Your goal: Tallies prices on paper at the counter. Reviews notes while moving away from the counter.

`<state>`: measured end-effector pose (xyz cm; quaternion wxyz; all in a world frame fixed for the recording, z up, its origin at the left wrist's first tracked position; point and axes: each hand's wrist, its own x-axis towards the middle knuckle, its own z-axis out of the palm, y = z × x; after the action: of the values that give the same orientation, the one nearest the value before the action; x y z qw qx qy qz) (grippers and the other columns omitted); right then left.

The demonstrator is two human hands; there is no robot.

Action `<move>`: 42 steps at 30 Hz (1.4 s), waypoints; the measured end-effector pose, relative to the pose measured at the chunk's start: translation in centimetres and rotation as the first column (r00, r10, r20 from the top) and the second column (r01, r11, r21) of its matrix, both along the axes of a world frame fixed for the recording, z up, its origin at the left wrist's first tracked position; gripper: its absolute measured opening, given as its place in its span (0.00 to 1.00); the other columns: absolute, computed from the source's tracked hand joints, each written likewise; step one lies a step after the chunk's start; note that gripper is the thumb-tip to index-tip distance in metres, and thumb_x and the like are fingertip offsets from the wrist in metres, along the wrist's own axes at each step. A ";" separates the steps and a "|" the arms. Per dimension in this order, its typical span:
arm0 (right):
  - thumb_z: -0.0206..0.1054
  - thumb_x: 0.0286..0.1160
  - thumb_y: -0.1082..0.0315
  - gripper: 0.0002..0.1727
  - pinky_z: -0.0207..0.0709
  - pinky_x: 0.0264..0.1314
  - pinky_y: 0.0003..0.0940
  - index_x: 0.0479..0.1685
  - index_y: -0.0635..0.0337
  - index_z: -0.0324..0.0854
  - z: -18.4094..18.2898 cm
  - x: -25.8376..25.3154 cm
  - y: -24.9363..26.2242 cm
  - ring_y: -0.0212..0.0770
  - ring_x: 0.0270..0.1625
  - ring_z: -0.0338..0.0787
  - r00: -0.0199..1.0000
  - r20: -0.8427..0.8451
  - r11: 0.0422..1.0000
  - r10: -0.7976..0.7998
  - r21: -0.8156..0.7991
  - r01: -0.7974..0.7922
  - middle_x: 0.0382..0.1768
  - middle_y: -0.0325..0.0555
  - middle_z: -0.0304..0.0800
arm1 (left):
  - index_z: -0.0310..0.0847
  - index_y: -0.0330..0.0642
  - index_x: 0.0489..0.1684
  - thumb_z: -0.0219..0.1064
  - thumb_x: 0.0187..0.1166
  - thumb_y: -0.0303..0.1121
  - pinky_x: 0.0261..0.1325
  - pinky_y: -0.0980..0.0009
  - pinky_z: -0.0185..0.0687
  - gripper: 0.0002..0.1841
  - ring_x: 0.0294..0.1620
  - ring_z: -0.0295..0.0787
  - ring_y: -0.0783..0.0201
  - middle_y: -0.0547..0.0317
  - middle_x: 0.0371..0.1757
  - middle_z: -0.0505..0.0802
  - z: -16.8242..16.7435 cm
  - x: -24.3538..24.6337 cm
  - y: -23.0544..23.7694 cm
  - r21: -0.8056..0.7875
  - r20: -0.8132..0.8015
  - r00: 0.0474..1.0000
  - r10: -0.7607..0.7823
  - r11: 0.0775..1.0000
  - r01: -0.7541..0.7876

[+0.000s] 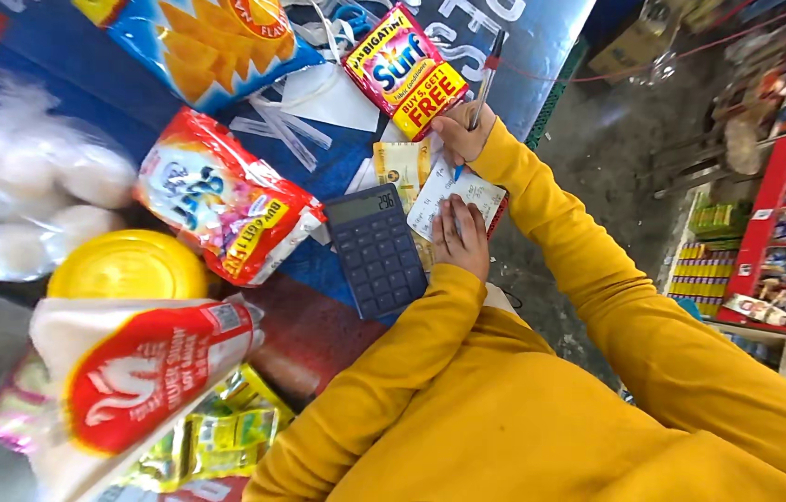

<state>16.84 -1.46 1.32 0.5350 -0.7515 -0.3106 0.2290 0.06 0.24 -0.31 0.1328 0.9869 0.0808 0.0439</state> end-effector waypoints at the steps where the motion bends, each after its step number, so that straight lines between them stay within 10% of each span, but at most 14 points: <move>1: 0.54 0.85 0.72 0.24 0.68 0.15 0.16 0.12 0.50 0.68 0.1 -0.1 0.0 0.17 0.10 0.72 1.000 -0.013 1.000 -0.029 0.006 0.029 0.07 0.23 0.71 | 0.73 0.22 0.76 0.58 0.77 0.14 0.81 0.54 0.65 0.24 0.83 0.74 0.37 0.30 0.81 0.77 0.0 0.0 0.0 -0.001 -0.007 1.000 0.002 1.000 -0.002; 42: 0.51 0.85 0.73 0.25 0.67 0.17 0.15 0.10 0.47 0.66 0.1 -0.5 0.2 0.16 0.11 0.70 0.983 -0.020 0.982 -0.183 0.053 0.184 0.07 0.22 0.69 | 0.77 0.26 0.73 0.62 0.73 0.14 0.71 0.49 0.72 0.25 0.77 0.77 0.32 0.27 0.82 0.73 0.8 0.4 1.0 0.075 -0.044 0.994 -0.103 0.991 0.107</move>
<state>16.37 -1.22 1.37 0.5765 -0.7603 -0.2420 0.1761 0.51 1.20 0.47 0.0951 0.9948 0.0296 0.0204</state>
